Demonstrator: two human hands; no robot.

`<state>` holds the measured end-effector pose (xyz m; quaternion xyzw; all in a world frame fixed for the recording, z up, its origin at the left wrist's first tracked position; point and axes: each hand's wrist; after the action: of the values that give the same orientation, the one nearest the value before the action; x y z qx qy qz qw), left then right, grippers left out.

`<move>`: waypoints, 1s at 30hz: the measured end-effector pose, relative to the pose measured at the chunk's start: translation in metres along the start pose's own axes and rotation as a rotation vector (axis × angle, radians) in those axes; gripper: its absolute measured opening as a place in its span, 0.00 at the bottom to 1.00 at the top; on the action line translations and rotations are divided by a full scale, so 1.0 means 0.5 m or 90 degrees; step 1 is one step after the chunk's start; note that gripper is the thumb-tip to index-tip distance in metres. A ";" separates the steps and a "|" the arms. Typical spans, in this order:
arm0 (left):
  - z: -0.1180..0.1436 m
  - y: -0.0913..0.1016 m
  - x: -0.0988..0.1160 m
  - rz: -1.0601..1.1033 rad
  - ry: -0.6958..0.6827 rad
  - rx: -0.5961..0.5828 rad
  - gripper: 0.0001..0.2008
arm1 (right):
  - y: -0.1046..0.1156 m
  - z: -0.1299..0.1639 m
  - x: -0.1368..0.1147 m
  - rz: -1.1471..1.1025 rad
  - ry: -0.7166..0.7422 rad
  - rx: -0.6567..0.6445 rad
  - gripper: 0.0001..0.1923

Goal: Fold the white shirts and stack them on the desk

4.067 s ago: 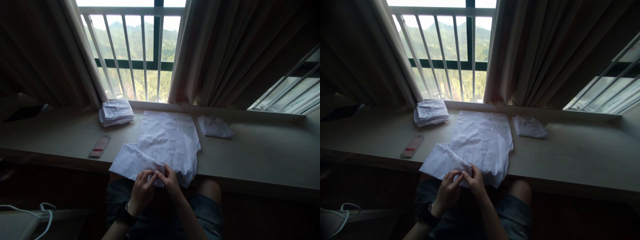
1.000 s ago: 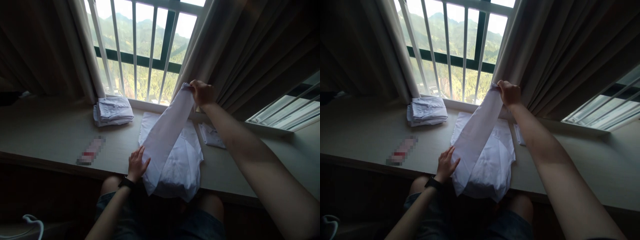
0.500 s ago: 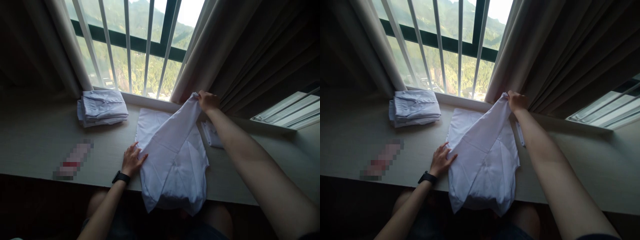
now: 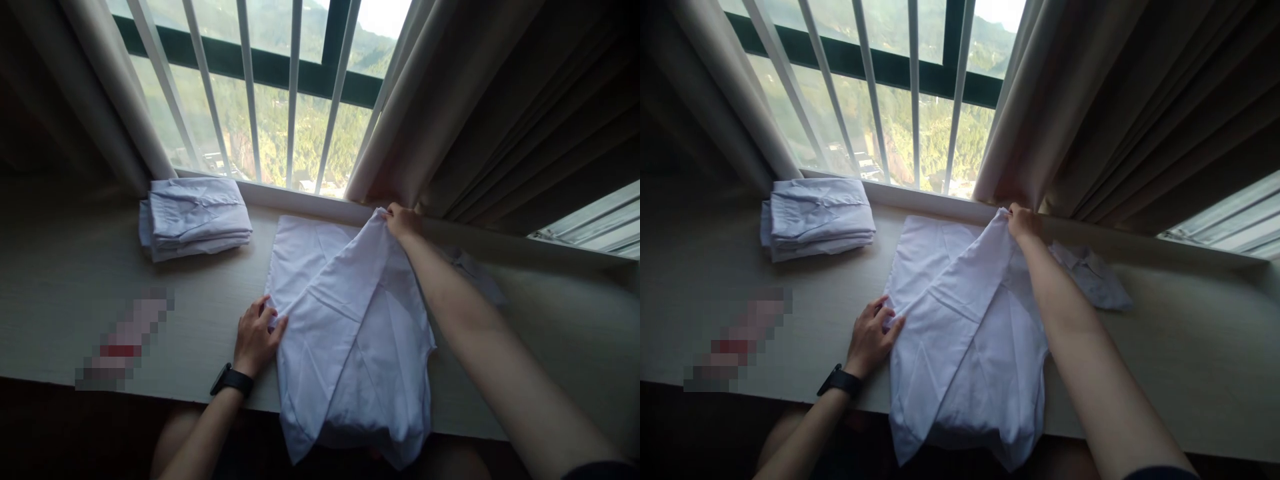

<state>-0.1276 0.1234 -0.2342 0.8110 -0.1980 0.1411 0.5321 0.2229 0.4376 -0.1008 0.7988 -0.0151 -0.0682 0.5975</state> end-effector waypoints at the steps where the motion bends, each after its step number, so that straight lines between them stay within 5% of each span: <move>1: -0.001 0.000 -0.001 -0.004 -0.005 0.000 0.13 | -0.014 -0.007 -0.008 -0.012 -0.006 0.003 0.18; 12: -0.009 -0.012 -0.011 -0.046 -0.025 0.018 0.20 | -0.139 -0.100 -0.037 -0.183 -0.004 0.015 0.14; 17: -0.013 -0.013 -0.011 -0.062 -0.042 0.010 0.20 | -0.205 -0.097 -0.027 -0.177 -0.020 -0.010 0.17; 21: -0.014 -0.014 -0.012 -0.074 -0.046 0.012 0.21 | -0.224 -0.068 -0.009 -0.208 0.069 0.004 0.20; 25: -0.011 -0.015 -0.013 -0.071 -0.041 0.014 0.22 | -0.186 0.044 0.062 -0.290 0.089 0.063 0.22; 27: -0.010 -0.015 -0.012 -0.067 -0.036 0.017 0.22 | -0.157 0.165 0.121 -0.317 0.048 0.082 0.23; 30: -0.009 -0.015 -0.011 -0.055 -0.036 0.026 0.22 | -0.125 0.421 0.220 -0.345 -0.051 0.101 0.24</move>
<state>-0.1293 0.1310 -0.2409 0.8332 -0.1749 0.0990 0.5152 0.3013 0.2433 -0.2288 0.8144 0.1704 -0.2555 0.4923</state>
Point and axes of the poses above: each hand's wrist, its own z-axis away from the middle knuckle, its own y-axis out of the back of the hand, x = y × z, and after that the axes turned 5 degrees about -y, right-handed
